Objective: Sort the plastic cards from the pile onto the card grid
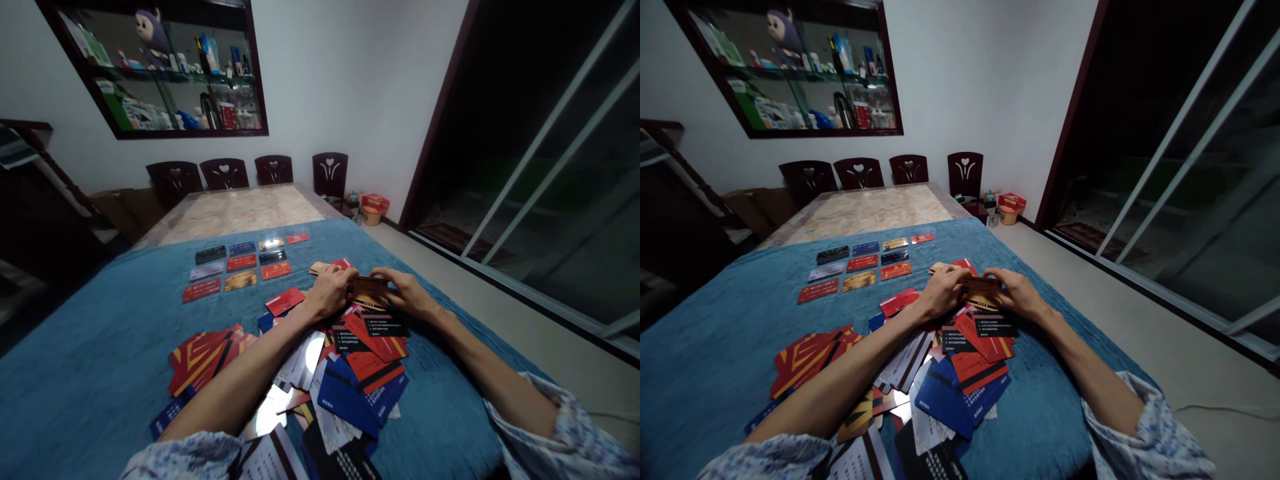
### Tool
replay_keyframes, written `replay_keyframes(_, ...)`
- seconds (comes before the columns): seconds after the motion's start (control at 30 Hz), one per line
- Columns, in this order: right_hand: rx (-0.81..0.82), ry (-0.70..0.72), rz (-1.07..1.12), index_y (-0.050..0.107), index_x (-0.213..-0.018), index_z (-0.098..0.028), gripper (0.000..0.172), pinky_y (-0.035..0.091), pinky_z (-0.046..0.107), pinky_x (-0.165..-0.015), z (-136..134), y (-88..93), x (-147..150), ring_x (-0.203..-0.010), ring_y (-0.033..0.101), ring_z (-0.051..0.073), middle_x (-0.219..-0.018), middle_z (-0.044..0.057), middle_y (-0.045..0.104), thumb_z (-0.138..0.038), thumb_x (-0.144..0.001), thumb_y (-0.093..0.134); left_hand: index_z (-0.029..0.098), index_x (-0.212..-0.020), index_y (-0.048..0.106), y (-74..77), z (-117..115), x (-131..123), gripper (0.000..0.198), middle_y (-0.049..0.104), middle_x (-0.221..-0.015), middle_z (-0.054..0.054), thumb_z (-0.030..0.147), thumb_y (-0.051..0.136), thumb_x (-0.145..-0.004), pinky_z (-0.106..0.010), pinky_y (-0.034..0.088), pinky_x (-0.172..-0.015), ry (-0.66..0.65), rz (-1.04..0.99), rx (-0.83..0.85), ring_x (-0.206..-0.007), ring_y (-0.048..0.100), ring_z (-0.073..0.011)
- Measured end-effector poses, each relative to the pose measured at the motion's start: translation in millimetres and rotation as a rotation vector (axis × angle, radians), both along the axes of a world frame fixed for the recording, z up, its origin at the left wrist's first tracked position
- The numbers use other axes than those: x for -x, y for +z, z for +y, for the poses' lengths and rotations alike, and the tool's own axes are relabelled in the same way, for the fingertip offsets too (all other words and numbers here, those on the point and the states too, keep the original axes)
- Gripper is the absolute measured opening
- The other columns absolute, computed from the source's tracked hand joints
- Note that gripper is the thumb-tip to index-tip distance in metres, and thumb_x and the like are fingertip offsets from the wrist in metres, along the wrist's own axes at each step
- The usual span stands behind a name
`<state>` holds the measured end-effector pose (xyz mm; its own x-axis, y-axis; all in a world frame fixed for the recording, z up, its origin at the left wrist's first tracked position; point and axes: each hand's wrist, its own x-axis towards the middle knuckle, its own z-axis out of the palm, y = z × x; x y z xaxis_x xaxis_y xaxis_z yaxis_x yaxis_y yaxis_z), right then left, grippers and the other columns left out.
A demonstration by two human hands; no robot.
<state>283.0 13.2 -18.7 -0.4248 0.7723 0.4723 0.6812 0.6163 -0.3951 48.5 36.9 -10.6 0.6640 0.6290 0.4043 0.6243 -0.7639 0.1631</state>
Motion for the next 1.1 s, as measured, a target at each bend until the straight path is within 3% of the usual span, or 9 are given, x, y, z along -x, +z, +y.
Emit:
replay_keyframes(0.37, -0.004, -0.009, -0.056, 0.054, -0.131, -0.023, 0.050, 0.055, 0.038, -0.086, 8, -14.7, -6, -0.098, 0.068, 0.024, -0.116, 0.010, 0.070, -0.020, -0.080, 0.058, 0.015, -0.133, 0.047, 2.6, -8, 0, 0.054, 0.064, -0.119, -0.015, 0.012, 0.051, -0.080, -0.041, 0.042, -0.095, 0.062, 0.050, 0.056, -0.112, 0.052, -0.0286)
replay_keyframes(0.63, -0.040, 0.010, -0.043, 0.053, -0.133, -0.025, 0.051, 0.052, 0.042, -0.092, 11, -18.4, -3, -0.108, 0.065, 0.025, -0.122, 0.010, 0.068, -0.016, -0.082, 0.053, 0.015, -0.133, 0.045, 1.1, -6, -2, 0.053, 0.063, -0.124, -0.014, 0.012, 0.049, -0.080, -0.042, 0.040, -0.098, 0.070, 0.059, 0.060, -0.115, 0.053, -0.0283)
replay_keyframes(1.1, -0.104, -0.006, -0.131, 0.048, -0.137, -0.024, 0.052, 0.052, 0.043, -0.082, 6, -7.5, 1, -0.094, 0.059, 0.027, -0.104, 0.011, 0.061, -0.025, -0.085, 0.055, 0.016, -0.129, 0.044, 7.7, -5, -2, 0.049, 0.065, -0.122, -0.013, 0.013, 0.049, -0.080, -0.043, 0.037, -0.096, 0.108, 0.046, 0.077, -0.112, 0.056, -0.0280)
